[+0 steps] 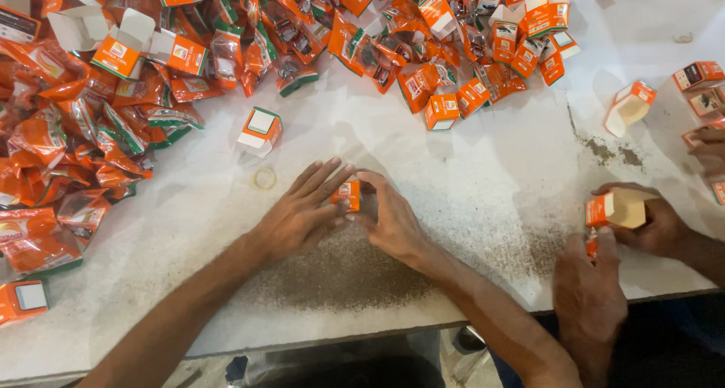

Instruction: The person places small plastic-wrapped items into orange and white cardboard boxes, folds the flaps to close them, and stacks the finished boxes on the table. The process is repeated continuously with many identical items.

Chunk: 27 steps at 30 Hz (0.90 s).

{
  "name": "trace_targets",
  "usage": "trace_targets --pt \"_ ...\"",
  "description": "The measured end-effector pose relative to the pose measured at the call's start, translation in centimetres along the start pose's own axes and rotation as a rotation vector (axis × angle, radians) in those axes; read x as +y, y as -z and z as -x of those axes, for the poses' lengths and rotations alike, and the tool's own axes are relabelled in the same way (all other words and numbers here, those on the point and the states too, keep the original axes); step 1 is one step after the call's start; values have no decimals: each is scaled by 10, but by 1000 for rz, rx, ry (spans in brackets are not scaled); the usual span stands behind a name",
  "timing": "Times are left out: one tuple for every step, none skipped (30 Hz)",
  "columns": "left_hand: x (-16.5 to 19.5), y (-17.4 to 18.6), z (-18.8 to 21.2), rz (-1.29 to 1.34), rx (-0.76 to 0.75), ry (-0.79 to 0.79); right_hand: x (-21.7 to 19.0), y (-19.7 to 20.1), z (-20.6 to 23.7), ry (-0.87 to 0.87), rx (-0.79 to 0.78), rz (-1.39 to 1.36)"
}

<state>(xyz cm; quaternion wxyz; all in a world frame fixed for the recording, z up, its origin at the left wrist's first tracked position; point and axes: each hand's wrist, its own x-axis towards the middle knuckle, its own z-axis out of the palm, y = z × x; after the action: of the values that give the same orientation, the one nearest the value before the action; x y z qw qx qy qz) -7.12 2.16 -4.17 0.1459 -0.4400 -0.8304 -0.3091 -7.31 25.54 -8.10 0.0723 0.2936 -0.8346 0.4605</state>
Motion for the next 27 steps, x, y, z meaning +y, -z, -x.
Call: trace_targets --pt "-1 0 2 -13 1 16 -2 1 0 43 -19 54" --pt "-4 -1 5 -90 46 21 -4 3 -2 87 -37 110" --pt "-9 0 8 -165 88 25 -5 6 -5 29 11 204" --pt "-14 1 11 -236 128 30 -5 11 -8 -33 61 297" --pt "-21 3 14 -300 242 133 -5 15 -10 -95 105 389" --pt "-30 6 14 -368 361 238 -4 23 -13 -74 179 520" --pt "-40 10 14 -436 479 337 -1 31 -17 -52 259 652" --pt "-48 17 15 -425 462 429 -1 36 -18 -34 341 787" --pt "-56 25 14 -413 447 522 -1 36 -18 -11 304 698" --pt "-59 30 14 -403 432 612 -2 34 -20 13 270 610" --pt "-58 33 13 -362 385 589 -3 30 -20 36 235 518" --pt "-54 33 11 -322 335 566 -5 24 -20 104 207 441" --pt "-49 33 9 -282 284 538 -6 16 -20 170 182 365" --pt "-41 27 5 -304 233 333 -7 9 -20 231 158 288" --pt "-34 18 -2 -320 180 128 -8 3 -19 208 83 264" --pt "-31 9 -10 -238 150 135 -7 -1 -19 188 4 242" --pt "-31 1 -21 -158 126 142 -5 -2 -19 173 -79 222" --pt "-34 -4 -28 -77 101 152 -3 -1 -18 48 -66 148" --pt "-45 -2 -35 17 171 180 0 2 -17 -80 -54 70" --pt "-64 3 -46 111 239 205 2 4 -17 -211 -38 -9" --pt "-86 8 -59 -50 244 297 3 6 -18 -252 -2 -91" --pt "-106 14 -70 -213 247 384 5 8 -19 -291 37 -174" --pt "-123 17 -79 -395 248 398 4 9 -19 -331 76 -257" --pt "-137 18 -86 -579 252 413 3 11 -18 -209 84 -195" --pt "-147 16 -94 -602 203 459 2 12 -16 -80 88 -132" --pt "-148 16 -100 -625 152 508 0 13 -16 48 88 -72" --pt "-148 14 -103 -649 98 555 -1 13 -17 72 76 -34"
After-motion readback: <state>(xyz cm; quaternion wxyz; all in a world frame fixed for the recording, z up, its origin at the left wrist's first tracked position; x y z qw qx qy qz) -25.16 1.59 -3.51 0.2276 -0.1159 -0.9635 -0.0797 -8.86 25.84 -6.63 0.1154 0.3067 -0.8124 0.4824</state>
